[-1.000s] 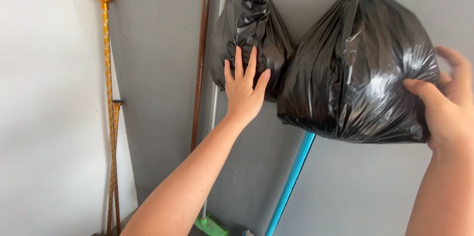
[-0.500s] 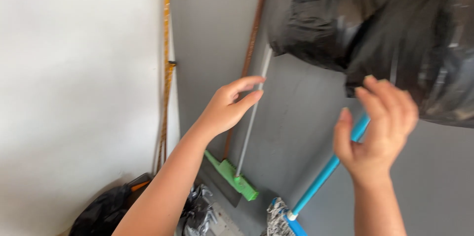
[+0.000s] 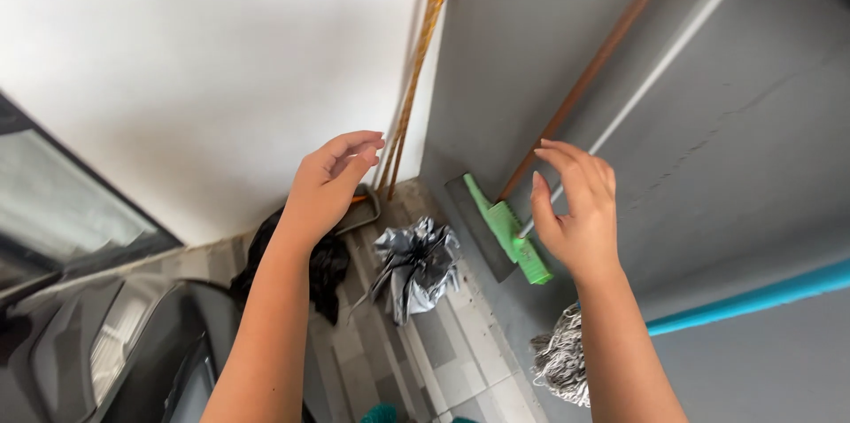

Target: The recorder ties plastic bags, hangs them on a wall rack, folds an umbrella, and organizes motorcycle helmets in a garage area.

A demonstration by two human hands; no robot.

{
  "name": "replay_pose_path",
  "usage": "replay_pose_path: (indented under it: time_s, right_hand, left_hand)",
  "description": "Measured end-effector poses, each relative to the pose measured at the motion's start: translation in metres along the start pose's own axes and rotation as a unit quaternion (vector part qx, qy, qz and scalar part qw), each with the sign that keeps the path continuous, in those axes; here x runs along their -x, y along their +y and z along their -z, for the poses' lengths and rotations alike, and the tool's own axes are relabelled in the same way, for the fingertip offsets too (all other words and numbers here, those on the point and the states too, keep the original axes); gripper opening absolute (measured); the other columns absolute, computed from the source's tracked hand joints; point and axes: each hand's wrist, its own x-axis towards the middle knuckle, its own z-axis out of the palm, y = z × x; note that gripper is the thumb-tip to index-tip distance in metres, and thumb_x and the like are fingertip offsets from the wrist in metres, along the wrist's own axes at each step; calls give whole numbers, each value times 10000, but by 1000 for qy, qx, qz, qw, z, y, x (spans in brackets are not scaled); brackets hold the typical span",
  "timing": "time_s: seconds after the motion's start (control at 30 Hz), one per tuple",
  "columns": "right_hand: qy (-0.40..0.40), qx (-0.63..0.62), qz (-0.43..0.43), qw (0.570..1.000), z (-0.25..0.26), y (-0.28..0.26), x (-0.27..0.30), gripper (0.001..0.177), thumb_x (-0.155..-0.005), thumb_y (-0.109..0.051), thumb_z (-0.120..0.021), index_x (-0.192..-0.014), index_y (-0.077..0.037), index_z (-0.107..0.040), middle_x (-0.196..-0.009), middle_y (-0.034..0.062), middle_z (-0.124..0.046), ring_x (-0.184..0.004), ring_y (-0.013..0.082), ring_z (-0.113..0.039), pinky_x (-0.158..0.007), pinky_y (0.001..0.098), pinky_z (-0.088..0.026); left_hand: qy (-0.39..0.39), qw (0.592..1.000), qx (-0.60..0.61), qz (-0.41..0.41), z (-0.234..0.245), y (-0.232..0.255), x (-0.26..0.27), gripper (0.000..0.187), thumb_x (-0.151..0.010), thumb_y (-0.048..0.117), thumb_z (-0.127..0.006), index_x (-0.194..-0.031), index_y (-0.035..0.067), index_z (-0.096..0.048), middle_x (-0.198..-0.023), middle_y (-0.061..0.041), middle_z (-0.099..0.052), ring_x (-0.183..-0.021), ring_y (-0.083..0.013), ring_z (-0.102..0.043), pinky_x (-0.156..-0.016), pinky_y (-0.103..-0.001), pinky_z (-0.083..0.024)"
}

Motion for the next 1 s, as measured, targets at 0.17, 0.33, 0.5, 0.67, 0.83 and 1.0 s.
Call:
replay_pose_path:
  time_s: [0.17,0.33,0.5,0.67,0.83,1.0]
  right_hand:
    - [-78,-44,-17,996,-57,18,38,270,-902,-38,-699,-1170,-58,-666,-1237,116,-700,-1145,306,-659,-1027,424,-460]
    - [-194,-98,-74,973,-127,61,93,240,-870,-85,-691,-1110,-67,-684,-1118,120,-724,-1029,304,-690,-918,432,-491]
    - [-470,-152,-273,826,-205,115,189,243,-855,-185,-677,-1092,-134,-691,-934,112,-759,-802,294,-740,-735,401,-578]
    - [-584,-110,-307,743,-289,158,266,225,-882,-242,-657,-1094,-166,-673,-899,113,-763,-859,318,-727,-786,431,-564]
    - [-647,-44,-319,691,-397,220,398,222,-851,-261,-670,-1047,-156,-679,-1026,106,-729,-987,340,-687,-845,472,-546]
    - [-638,43,-361,679,-529,281,506,247,-900,-310,-626,-1051,-145,-731,-1059,155,-752,-1048,354,-716,-911,467,-559]
  left_hand:
    - [29,995,12,-94,16,-75,-4,306,-1002,197,-615,-1264,54,-681,-1185,-40,-752,-1047,-108,-699,-925,-271,-538]
    - [88,995,-9,-50,2,-149,-16,311,-990,189,-607,-1261,55,-684,-1167,-29,-760,-1024,-102,-710,-894,-271,-536]
    - [136,984,-57,99,-33,-240,-20,297,-959,210,-639,-1230,144,-741,-1046,-48,-792,-911,-148,-699,-841,-300,-548]
    - [139,970,-82,183,-67,-330,-32,326,-941,230,-625,-1240,156,-729,-1174,-34,-787,-1079,-171,-721,-943,-335,-534]
    - [145,955,-72,250,-88,-437,-35,342,-937,254,-628,-1254,157,-711,-1208,-35,-783,-1185,-175,-710,-1000,-334,-509]
    - [160,932,-55,321,-88,-531,-33,364,-934,257,-633,-1285,183,-692,-1249,-12,-768,-1218,-158,-690,-1013,-387,-477]
